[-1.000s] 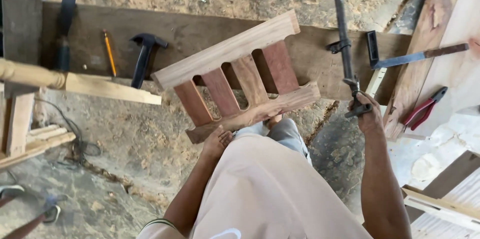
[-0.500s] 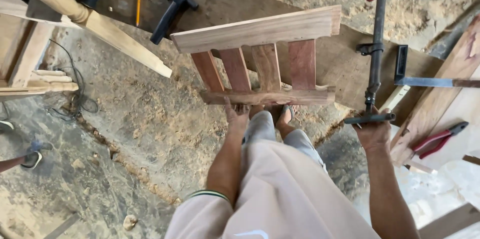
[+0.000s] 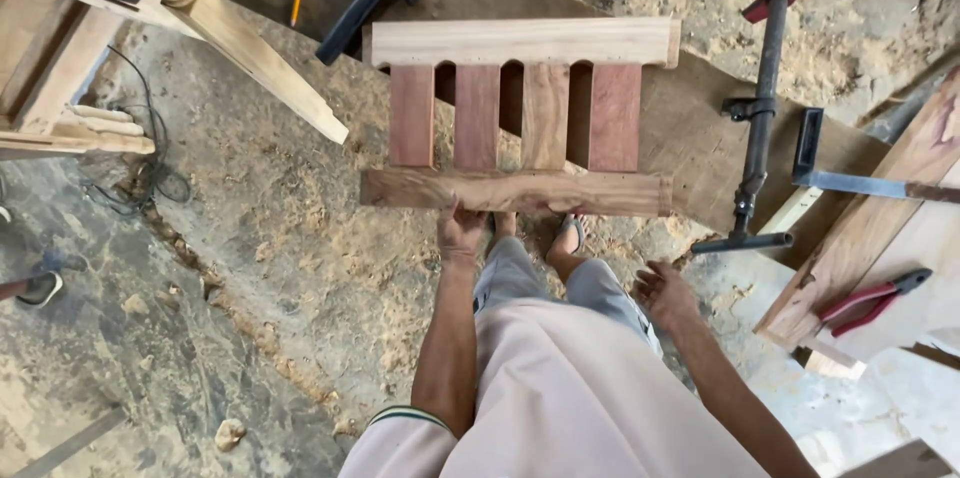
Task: The person assembles a wooden chair back on a workbench. They take nails from a wooden box, position a rail against the frame, drive nails with a hammer, tighten a bar clamp across the assembly, then lift and reposition the chair back to check the fit of its slats.
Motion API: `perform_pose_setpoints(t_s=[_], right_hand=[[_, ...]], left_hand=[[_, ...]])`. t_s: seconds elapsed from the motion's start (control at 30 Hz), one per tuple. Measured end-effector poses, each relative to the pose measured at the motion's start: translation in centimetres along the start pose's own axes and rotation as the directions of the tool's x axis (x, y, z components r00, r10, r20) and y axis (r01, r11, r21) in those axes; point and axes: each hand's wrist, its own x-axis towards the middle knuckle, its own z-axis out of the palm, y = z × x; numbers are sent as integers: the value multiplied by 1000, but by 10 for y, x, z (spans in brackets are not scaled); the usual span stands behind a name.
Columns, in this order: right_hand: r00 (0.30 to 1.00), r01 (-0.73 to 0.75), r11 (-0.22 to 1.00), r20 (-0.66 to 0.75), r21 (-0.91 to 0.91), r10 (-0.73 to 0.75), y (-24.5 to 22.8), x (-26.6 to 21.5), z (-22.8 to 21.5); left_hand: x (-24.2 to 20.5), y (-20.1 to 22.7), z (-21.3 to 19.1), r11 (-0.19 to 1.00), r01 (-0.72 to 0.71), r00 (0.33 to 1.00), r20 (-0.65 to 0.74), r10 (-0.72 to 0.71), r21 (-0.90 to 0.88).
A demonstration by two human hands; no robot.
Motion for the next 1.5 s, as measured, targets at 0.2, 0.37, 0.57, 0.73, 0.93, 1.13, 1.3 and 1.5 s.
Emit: perform_pose_setpoints(t_s=[0.2,0.37,0.57,0.73,0.93,1.13,1.3,1.5], right_hand=[[990,67,878,144,-473,2,30,-11,15],[955,231,865,274,-445,-114,23,-38,63],[786,572,776,446,-265,-428,-25,-105,135],[719,438,801,377,407,-584,-83,-203,148],[329,834,321,63,448,-942,-97,-272,123],[131,860,158,91,484,-987,-22,-311,132],[239,961,262,198,93,-950,31,-301,121],[321,880,375,219,291,-922,34,-283,101]], left_hand=[[-44,80,111,977,-165,986,26,163,133],[-31,163,194,868,-307,947,216,238,389],[-22,204,315,657,-501,734,679,-23,563],[-41,189,365,207,-635,719,667,-196,745],[-95,183,420,280,-864,274,858,-434,418],[-117,225,341,96,-803,482,736,-474,588],[-104,226,262,5,-740,622,687,-376,672],[-122,218,258,66,-601,739,585,-335,797]])
